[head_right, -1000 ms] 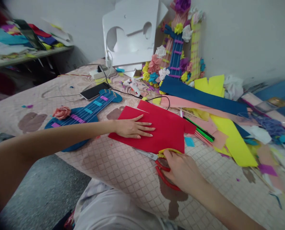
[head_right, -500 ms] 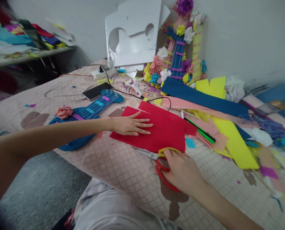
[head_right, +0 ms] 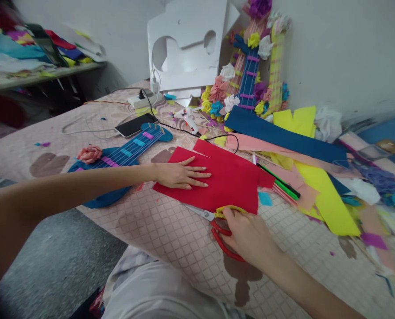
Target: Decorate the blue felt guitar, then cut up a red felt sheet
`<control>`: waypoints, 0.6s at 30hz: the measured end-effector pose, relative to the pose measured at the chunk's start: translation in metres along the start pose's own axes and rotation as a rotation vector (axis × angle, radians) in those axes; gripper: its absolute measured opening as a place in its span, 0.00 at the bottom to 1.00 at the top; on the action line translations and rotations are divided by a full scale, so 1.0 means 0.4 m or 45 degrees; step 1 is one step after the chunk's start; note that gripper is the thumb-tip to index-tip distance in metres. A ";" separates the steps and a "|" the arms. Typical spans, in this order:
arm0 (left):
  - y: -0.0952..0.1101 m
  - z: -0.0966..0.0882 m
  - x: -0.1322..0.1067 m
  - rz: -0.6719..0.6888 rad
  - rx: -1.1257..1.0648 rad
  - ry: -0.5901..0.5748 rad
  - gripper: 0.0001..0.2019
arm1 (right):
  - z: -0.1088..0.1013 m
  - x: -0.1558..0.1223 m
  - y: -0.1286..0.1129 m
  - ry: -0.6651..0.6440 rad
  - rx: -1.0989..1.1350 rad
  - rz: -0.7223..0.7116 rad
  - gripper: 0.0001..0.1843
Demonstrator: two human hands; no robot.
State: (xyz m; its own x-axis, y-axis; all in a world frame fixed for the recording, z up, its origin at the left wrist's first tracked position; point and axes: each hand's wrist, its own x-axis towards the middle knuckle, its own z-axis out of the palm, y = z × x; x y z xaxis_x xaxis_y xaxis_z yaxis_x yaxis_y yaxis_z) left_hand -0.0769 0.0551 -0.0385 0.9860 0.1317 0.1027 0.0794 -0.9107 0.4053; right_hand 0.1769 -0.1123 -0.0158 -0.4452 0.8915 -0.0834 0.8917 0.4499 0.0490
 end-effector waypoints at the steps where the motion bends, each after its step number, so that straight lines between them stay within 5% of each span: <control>1: 0.002 -0.001 0.000 -0.016 -0.011 -0.005 0.24 | -0.001 -0.001 -0.001 0.017 0.003 0.008 0.11; 10: 0.005 -0.023 -0.013 -0.006 0.029 0.042 0.24 | -0.015 0.012 -0.018 0.003 -0.023 0.089 0.11; 18: 0.003 -0.008 -0.018 -0.104 0.065 -0.105 0.24 | -0.017 0.036 -0.035 0.023 0.002 0.041 0.12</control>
State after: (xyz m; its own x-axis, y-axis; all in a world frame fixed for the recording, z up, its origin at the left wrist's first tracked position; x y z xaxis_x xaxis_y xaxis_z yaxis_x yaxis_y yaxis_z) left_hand -0.0842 0.0545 -0.0357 0.9844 0.1756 -0.0046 0.1654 -0.9174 0.3621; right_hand 0.1574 -0.1053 -0.0110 -0.4177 0.9063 -0.0642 0.9057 0.4210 0.0497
